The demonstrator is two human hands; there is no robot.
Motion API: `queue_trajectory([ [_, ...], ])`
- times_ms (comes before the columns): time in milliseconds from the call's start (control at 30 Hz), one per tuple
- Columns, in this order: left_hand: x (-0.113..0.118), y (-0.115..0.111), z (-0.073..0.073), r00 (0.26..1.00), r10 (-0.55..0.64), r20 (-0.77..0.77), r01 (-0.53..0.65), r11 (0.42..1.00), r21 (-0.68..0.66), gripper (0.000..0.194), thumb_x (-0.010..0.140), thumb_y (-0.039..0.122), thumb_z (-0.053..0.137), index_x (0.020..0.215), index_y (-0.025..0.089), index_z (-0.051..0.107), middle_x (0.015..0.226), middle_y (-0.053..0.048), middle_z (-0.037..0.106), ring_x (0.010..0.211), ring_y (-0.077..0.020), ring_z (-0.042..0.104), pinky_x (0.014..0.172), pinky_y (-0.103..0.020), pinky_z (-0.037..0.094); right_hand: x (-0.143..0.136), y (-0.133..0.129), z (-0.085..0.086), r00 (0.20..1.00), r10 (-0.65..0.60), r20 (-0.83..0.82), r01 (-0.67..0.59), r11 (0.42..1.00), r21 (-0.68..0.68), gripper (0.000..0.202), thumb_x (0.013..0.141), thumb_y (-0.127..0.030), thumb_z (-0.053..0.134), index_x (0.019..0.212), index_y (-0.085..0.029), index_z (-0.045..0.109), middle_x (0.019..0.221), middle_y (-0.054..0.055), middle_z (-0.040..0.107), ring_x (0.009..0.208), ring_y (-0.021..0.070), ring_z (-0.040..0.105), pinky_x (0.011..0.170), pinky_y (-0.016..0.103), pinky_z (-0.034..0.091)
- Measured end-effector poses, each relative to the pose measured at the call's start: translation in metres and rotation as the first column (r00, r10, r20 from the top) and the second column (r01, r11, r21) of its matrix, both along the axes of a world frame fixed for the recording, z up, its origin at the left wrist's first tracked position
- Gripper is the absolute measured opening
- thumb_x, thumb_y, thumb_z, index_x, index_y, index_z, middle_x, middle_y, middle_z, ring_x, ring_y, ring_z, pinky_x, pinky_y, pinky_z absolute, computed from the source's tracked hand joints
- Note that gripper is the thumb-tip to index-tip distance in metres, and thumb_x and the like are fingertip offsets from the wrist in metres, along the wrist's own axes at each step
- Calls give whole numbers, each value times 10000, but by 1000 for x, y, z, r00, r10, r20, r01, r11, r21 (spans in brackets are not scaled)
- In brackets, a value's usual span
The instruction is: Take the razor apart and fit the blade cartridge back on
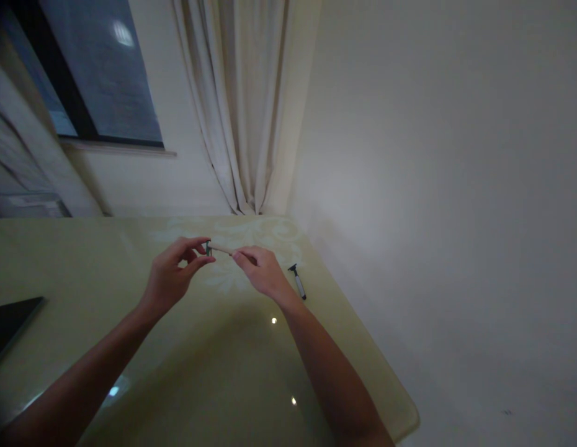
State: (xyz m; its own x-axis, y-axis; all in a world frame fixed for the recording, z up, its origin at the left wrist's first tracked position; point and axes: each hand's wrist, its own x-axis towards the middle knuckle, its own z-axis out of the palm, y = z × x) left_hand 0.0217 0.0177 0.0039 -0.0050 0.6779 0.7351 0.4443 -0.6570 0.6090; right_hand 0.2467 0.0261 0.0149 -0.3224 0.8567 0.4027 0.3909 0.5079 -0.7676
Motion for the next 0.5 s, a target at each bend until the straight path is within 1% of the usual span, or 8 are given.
queue_trajectory([
  [133,1,-2,3,1000,-9,1,9,1000,11,252,925,366,790,1134,228,761,855,11,704,638,-122,585,668,-273,514,0,-2,3,1000,18,-5,-18,999,30,340,1070,-409,597,1119,-192,855,993,61,799,880,185,668,793,299,466],
  [233,1,-3,4,1000,-11,7,11,1000,9,243,919,352,795,1124,227,762,853,12,699,641,-121,583,667,-271,513,1,0,3,1000,-30,-6,30,999,43,333,1065,-399,606,1101,-183,857,979,69,802,876,192,668,795,304,465],
  [300,1,-2,2,1000,-18,13,18,1000,-15,247,916,367,792,1118,229,763,858,8,701,633,-122,582,649,-268,509,1,2,1,999,-46,-17,46,998,34,336,1068,-402,602,1095,-184,856,972,68,803,888,196,671,805,305,467],
  [367,1,0,0,999,-30,22,31,999,-42,270,908,400,791,1112,226,761,857,3,706,625,-127,586,624,-267,505,0,3,0,999,-26,-21,26,999,19,343,1071,-413,597,1104,-189,855,970,62,797,885,191,666,797,299,463],
  [433,1,2,-3,999,-37,32,39,997,-65,293,901,427,790,1107,222,759,849,0,709,625,-133,596,615,-268,506,-1,3,-1,1000,-6,-8,6,1000,11,344,1069,-416,600,1101,-190,857,947,54,785,859,182,652,773,291,451],
  [500,1,4,-5,998,-38,41,41,996,-76,297,899,435,789,1104,222,761,840,1,710,625,-135,598,620,-271,513,-1,4,-3,1000,-17,6,17,1000,3,335,1064,-403,606,1083,-184,859,912,47,774,831,177,639,753,288,440],
])
